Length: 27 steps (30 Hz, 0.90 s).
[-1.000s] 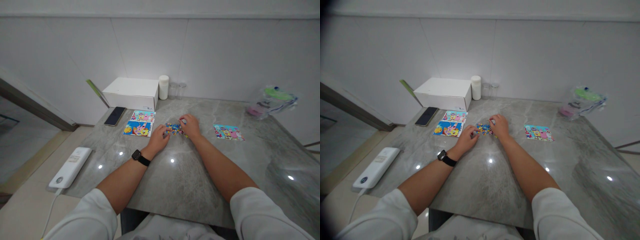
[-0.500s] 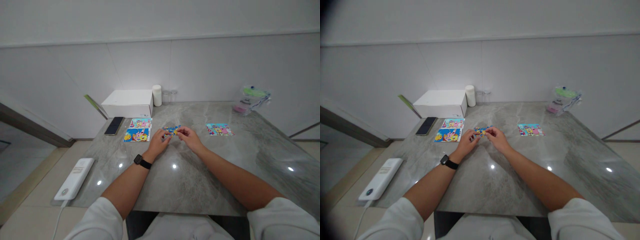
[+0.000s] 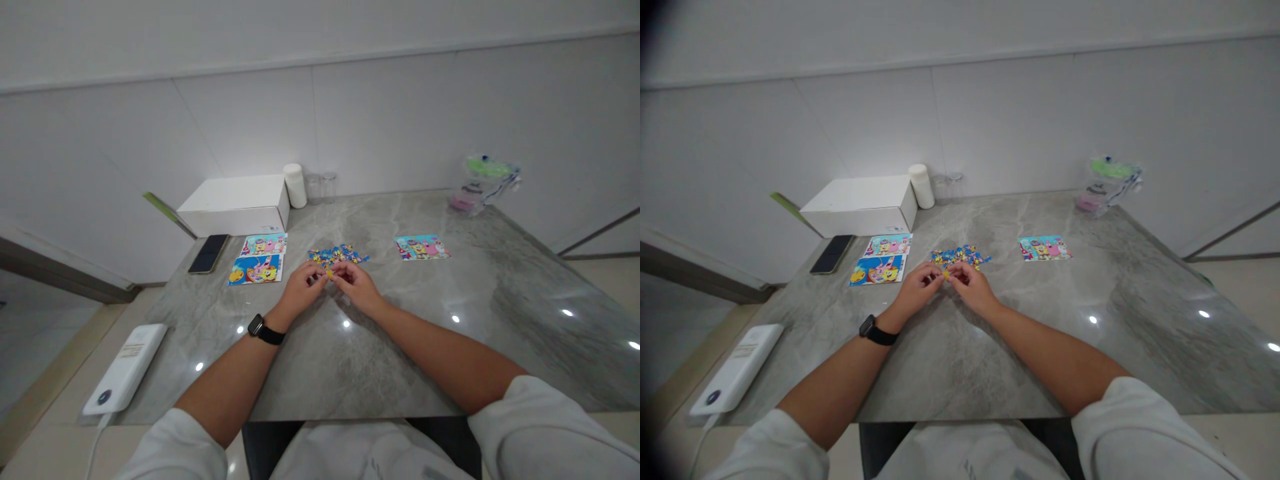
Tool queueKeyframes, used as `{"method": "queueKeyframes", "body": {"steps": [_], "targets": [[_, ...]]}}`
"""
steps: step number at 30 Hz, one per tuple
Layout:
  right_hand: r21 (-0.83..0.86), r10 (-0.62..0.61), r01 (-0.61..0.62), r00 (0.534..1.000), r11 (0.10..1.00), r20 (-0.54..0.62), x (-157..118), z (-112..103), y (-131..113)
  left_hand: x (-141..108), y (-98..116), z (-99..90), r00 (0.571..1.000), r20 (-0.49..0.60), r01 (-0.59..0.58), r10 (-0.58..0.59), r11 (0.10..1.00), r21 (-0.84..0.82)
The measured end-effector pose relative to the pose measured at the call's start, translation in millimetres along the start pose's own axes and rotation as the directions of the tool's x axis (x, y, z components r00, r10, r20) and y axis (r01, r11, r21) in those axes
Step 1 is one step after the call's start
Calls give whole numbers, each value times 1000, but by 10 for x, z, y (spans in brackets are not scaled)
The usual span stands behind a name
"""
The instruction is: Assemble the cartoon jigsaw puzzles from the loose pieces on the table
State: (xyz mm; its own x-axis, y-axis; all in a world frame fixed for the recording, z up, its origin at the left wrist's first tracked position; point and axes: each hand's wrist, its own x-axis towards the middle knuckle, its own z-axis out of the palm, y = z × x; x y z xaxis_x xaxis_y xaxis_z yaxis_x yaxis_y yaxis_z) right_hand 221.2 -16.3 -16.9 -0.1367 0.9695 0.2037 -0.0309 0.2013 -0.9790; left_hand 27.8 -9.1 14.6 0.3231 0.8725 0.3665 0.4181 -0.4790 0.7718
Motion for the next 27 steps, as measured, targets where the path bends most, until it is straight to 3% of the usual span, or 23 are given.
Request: {"method": "queueKeyframes", "body": {"steps": [6,12,19,27], "targets": [[-147,-53,59,998,987,43,-30,-46,-77,-1,43,-7,995,25,102,-101,994,-28],[-337,-100,127,990,933,97,-33,-85,-125,7,61,-72,991,77,111,-111,994,12],[-497,-145,210,975,842,166,-39,-95,-122,-34,-84,-212,976,155,96,-156,937,336],[-556,-158,201,980,806,124,-31,-141,-108,-103,27,-203,971,161,46,-174,805,592]]}}
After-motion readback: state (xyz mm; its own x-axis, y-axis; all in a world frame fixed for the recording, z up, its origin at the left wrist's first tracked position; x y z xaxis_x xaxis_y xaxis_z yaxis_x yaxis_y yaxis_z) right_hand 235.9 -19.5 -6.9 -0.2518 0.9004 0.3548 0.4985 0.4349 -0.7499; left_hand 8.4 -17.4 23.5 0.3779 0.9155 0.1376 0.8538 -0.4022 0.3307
